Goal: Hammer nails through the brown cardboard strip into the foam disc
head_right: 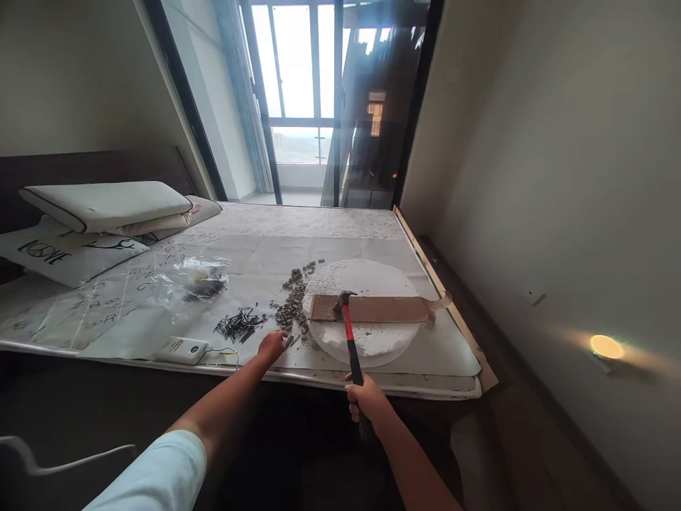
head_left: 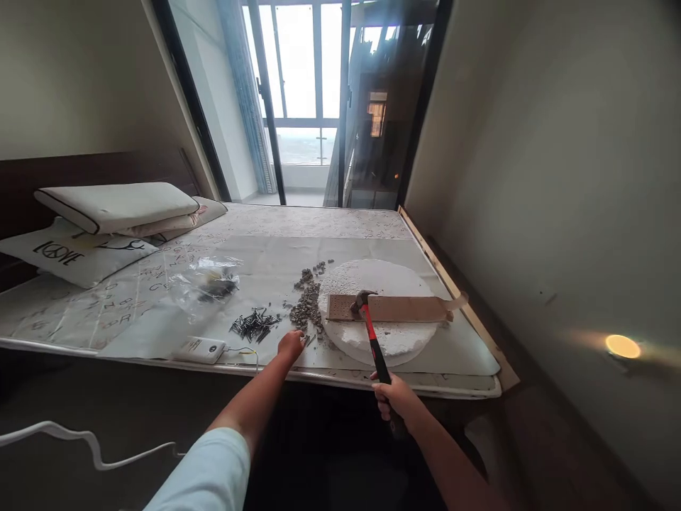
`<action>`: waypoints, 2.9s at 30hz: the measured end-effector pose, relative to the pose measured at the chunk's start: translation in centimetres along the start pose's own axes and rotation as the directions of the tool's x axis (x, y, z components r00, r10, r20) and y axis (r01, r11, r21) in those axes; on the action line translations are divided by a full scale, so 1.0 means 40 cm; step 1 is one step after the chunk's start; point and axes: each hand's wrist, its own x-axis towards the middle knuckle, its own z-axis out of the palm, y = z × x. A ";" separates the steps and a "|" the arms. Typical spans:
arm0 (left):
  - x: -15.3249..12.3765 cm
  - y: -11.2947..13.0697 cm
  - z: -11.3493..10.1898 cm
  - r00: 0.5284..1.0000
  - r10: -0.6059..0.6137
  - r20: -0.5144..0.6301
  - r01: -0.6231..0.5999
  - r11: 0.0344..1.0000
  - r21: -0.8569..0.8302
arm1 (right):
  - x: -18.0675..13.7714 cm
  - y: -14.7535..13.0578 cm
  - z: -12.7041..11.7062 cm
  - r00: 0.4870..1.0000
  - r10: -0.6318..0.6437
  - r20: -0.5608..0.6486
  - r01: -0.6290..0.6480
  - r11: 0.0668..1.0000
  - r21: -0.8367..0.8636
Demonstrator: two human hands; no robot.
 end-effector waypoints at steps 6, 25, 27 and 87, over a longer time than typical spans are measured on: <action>0.033 0.055 0.006 0.997 -0.020 0.069 0.012 0.993 0.116 | -0.008 -0.033 -0.004 0.999 -0.041 0.032 0.040 0.999 0.021; 0.070 0.100 -0.191 0.966 0.024 0.258 0.231 0.373 -0.899 | -0.187 -0.019 -0.152 0.999 -0.045 0.005 0.044 0.992 0.119; 0.067 0.140 -0.215 0.935 0.104 0.338 0.315 0.185 -0.931 | -0.184 -0.014 -0.154 0.999 -0.045 0.003 0.045 0.990 0.137; 0.255 0.508 -0.075 0.859 0.512 0.010 -0.512 0.858 0.038 | -0.148 0.014 -0.217 0.999 -0.011 -0.041 0.014 0.997 0.071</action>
